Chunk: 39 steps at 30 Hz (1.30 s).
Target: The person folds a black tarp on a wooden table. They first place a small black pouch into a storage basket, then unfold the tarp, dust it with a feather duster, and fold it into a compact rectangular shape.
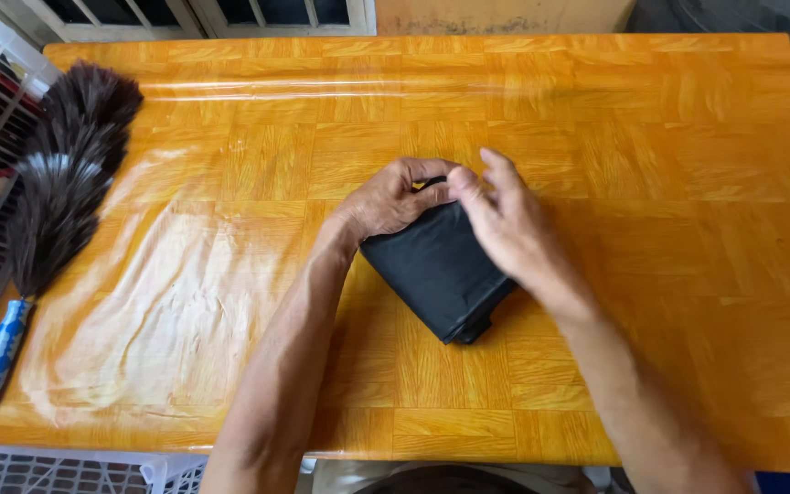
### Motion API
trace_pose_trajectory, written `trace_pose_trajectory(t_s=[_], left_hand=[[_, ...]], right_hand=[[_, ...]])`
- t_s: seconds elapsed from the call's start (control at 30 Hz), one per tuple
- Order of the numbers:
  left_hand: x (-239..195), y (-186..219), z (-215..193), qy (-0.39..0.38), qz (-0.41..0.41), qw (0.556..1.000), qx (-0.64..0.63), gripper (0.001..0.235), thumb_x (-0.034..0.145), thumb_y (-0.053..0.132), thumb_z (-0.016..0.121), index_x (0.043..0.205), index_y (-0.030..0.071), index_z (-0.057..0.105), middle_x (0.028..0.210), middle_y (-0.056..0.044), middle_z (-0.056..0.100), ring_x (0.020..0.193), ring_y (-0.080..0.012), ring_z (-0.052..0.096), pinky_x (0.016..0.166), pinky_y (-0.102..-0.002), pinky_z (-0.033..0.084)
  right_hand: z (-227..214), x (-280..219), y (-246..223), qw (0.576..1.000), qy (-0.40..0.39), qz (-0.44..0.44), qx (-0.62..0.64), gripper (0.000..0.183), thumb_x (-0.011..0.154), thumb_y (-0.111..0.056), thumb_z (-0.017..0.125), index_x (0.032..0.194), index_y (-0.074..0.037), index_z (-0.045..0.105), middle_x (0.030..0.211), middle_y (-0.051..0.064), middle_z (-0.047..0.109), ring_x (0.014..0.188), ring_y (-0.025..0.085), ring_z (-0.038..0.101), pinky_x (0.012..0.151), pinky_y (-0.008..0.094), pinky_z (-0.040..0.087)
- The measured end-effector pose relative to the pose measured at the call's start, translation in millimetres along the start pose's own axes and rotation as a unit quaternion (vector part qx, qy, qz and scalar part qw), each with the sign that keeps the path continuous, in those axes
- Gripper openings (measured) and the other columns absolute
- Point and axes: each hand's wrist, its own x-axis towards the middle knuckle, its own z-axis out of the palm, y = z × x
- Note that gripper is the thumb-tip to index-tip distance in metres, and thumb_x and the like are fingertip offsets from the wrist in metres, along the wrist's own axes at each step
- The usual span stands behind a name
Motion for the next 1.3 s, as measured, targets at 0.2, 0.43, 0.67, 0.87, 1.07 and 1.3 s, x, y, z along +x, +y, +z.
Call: trace_pose_trajectory(t_s=[0.2,0.43,0.67,0.87,1.07,1.3], left_hand=[[-8,38,-5,-0.021,0.023,1.0,0.0,0.055,0.099,0.018,0.073,0.15,0.015,0.053,0.091,-0.007,0.075,0.082,-0.0149,0.067,0.086,-0.032,0.065],[-13,50,-17,0.005,-0.18,0.96,0.215,0.095,0.081,0.049,0.083,0.159,0.021,0.037,0.107,-0.018,0.079,0.116,-0.0371,0.071,0.103,-0.047,0.056],[-33,22,-8,0.321,-0.298,0.899,-0.015,0.111,0.054,0.062,0.093,0.143,0.008,0.054,0.105,-0.013,0.068,0.099,-0.0278,0.072,0.082,-0.04,0.062],[-38,26,9,0.364,-0.211,0.903,-0.09,0.081,0.043,0.029,0.106,0.109,0.004,0.068,0.072,-0.005,0.06,0.064,-0.0203,0.069,0.048,-0.028,0.057],[-37,22,1,0.339,-0.214,0.916,0.029,0.092,0.043,0.044,0.102,0.122,0.015,0.066,0.091,-0.008,0.066,0.089,-0.0237,0.071,0.074,-0.033,0.057],[-30,-9,18,0.278,-0.108,0.903,0.31,0.086,0.091,0.057,0.074,0.159,0.021,0.037,0.151,-0.03,0.043,0.135,-0.0563,0.049,0.107,-0.068,0.047]], right_hand=[[-1,31,20,0.955,-0.206,-0.067,0.203,0.043,0.073,-0.025,0.093,0.111,-0.012,0.076,0.087,0.0,0.072,0.082,0.013,0.066,0.071,0.029,0.055],[33,4,8,0.982,-0.014,-0.091,0.164,0.039,0.076,-0.03,0.097,0.089,-0.008,0.067,0.072,0.006,0.064,0.069,0.016,0.06,0.058,0.028,0.049],[44,3,6,0.968,0.088,-0.048,0.228,0.035,0.086,-0.042,0.089,0.098,-0.016,0.068,0.077,-0.001,0.064,0.073,0.01,0.062,0.061,0.026,0.05],[52,21,29,0.975,0.12,-0.004,0.187,0.05,0.11,-0.057,0.052,0.086,-0.013,0.059,0.08,0.0,0.058,0.077,0.014,0.057,0.065,0.027,0.044],[43,23,34,0.993,0.094,0.014,0.077,0.062,0.109,-0.063,0.049,0.097,-0.005,0.068,0.09,0.016,0.067,0.092,0.033,0.063,0.075,0.043,0.048],[64,57,68,0.981,0.102,0.015,-0.165,0.08,0.111,-0.07,0.035,0.112,0.004,0.066,0.108,0.037,0.07,0.107,0.054,0.067,0.093,0.062,0.051]])
